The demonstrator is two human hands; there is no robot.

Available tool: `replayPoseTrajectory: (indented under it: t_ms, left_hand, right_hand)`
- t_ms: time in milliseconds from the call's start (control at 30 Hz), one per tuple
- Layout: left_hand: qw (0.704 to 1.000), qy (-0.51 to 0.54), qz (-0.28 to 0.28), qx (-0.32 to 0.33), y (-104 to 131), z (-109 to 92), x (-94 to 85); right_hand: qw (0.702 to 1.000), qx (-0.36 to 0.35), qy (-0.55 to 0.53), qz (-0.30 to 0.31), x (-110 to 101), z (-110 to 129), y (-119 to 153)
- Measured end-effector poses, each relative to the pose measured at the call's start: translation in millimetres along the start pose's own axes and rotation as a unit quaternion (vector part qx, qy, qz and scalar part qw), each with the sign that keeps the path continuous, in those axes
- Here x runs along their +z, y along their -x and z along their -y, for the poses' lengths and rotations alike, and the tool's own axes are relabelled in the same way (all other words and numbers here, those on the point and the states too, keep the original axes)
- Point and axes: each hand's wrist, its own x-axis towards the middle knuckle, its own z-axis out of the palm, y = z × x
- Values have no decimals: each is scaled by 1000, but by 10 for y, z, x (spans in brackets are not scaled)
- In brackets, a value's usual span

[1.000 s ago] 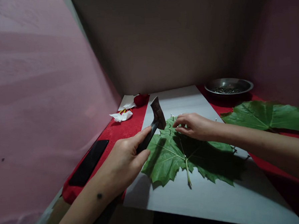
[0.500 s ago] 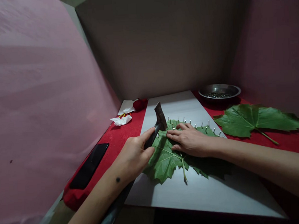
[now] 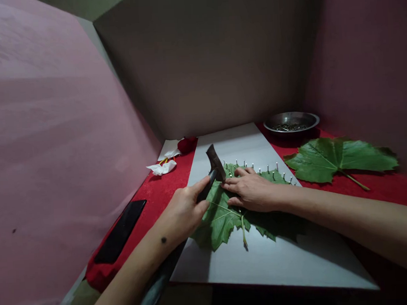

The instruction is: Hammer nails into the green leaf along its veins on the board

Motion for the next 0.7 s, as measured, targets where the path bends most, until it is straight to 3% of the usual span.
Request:
replayPoseTrajectory:
  t_ms: [133, 267, 333, 467, 533, 600, 700]
  left_hand:
    - [999, 37, 11, -34, -5, -51, -87]
    - [994, 52, -98, -17, 62, -195, -198]
    - [992, 40, -117, -10, 75, -192, -149]
    - [999, -36, 1, -18, 42, -97, 12]
    - [999, -34, 28, -16, 35, -94, 5]
    - [1000, -6, 12, -14, 52, -142, -69]
    - [997, 30, -77, -3, 100, -231, -181]
  right_hand:
    - [1000, -5, -3, -2, -6, -2, 4]
    - [1000, -4, -2, 0, -2, -9, 4]
    - [1000, -6, -3, -1, -3, -9, 6]
    - [1000, -5, -3, 0, -14, 0, 10]
    - [1000, -4, -5, 2, -19, 5, 10]
    - [1000, -5, -9, 4, -21, 5, 9]
    - [1000, -3, -15, 5, -16, -2, 7]
